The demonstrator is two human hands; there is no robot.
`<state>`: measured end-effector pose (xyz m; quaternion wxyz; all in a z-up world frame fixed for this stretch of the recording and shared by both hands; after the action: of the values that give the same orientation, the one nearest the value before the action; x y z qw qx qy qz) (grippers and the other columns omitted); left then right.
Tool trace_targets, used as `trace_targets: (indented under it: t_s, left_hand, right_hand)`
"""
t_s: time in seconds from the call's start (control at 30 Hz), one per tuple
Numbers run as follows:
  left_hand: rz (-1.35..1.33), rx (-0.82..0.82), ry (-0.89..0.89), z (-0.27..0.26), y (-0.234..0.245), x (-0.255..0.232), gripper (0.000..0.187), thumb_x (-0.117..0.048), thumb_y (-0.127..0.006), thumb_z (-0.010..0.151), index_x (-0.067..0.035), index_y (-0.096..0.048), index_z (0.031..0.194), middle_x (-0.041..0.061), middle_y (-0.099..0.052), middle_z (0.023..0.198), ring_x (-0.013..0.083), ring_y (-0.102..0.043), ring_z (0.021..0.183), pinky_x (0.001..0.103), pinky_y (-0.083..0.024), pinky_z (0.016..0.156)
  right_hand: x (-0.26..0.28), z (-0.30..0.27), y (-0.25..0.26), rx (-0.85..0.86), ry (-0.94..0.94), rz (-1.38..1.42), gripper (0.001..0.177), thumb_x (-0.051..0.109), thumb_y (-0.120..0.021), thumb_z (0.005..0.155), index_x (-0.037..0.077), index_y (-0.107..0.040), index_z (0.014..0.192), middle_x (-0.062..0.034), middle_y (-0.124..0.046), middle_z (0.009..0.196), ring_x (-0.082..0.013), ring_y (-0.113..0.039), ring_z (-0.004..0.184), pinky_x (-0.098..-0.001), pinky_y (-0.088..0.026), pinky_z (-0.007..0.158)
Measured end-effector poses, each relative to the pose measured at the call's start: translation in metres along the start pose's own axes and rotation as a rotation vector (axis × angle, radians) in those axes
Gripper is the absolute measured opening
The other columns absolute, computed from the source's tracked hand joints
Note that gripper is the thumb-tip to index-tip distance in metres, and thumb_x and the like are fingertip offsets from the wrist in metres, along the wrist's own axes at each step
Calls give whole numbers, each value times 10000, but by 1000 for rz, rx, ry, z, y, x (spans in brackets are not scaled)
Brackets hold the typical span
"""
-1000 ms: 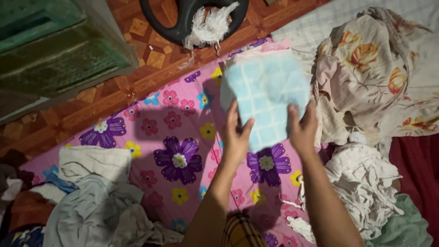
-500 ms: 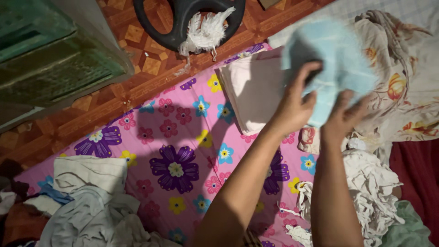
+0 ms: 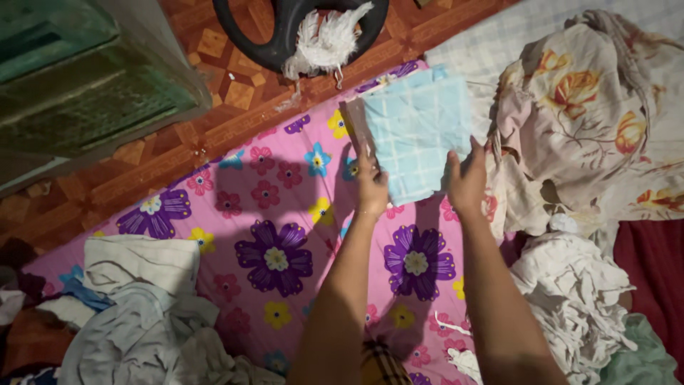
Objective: The person sits on a floral mat and folds several pieces of laundry, including a light blue checkered cloth, a dark blue rainbow-patterned cloth, and a white shirt. Each item is smoothed, folded into a neat rectangle, and stacked on the mat.
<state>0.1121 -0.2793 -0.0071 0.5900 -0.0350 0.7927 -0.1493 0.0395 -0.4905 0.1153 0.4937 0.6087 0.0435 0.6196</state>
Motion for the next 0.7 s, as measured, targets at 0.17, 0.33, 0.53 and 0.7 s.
trace_targets:
  t_s: [0.17, 0.33, 0.53, 0.7]
  left_hand:
    - [187, 5, -121, -13, 20, -38, 891, 147, -581, 917, -150, -183, 1656, 168, -615, 1393, 222, -666, 1114, 307, -553, 954]
    - [216, -43, -128, -52, 58, -89, 822, 124, -619, 906, -128, -271, 1606, 167, -592, 1417, 244, -654, 1218, 330, -557, 970]
    - [518, -199, -315, -140, 159, -150, 636, 20, -695, 894, -64, -473, 1483, 202, -592, 1426, 343, -624, 1286, 404, -505, 1050]
    - [800, -280, -238, -216, 258, -187, 601, -46, -723, 882, -63, -521, 1448, 217, -594, 1353, 388, -573, 1267, 448, -471, 1051]
  right_hand:
    - [18, -32, 8, -109, -49, -189, 668, 215, -685, 1006, -27, -389, 1554, -290, -459, 1440, -436, -425, 1369, -529, -323, 1182]
    - [68, -69, 3, -202, -53, -309, 739, 329, -673, 1048, 8, -310, 1606, -289, -286, 1612, -451, -231, 1520, -638, -103, 1233]
    - [164, -139, -57, -57, 84, -70, 680, 326, -598, 1052, 11, -313, 1583, -281, -348, 1586, -459, -252, 1529, -604, -148, 1255]
    - [253, -206, -111, 118, 197, 41, 644, 282, -608, 1019, 3, -357, 1543, -268, -385, 1551, -441, -318, 1480, -569, -218, 1234]
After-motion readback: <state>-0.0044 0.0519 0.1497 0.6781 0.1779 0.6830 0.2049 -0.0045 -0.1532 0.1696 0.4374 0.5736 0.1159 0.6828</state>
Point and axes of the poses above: each hand's wrist, its own z-axis towards the middle knuckle, its own y-axis out of the back of the hand, x = y × z, the point moved 10 cm from there along z, towards the middle knuckle
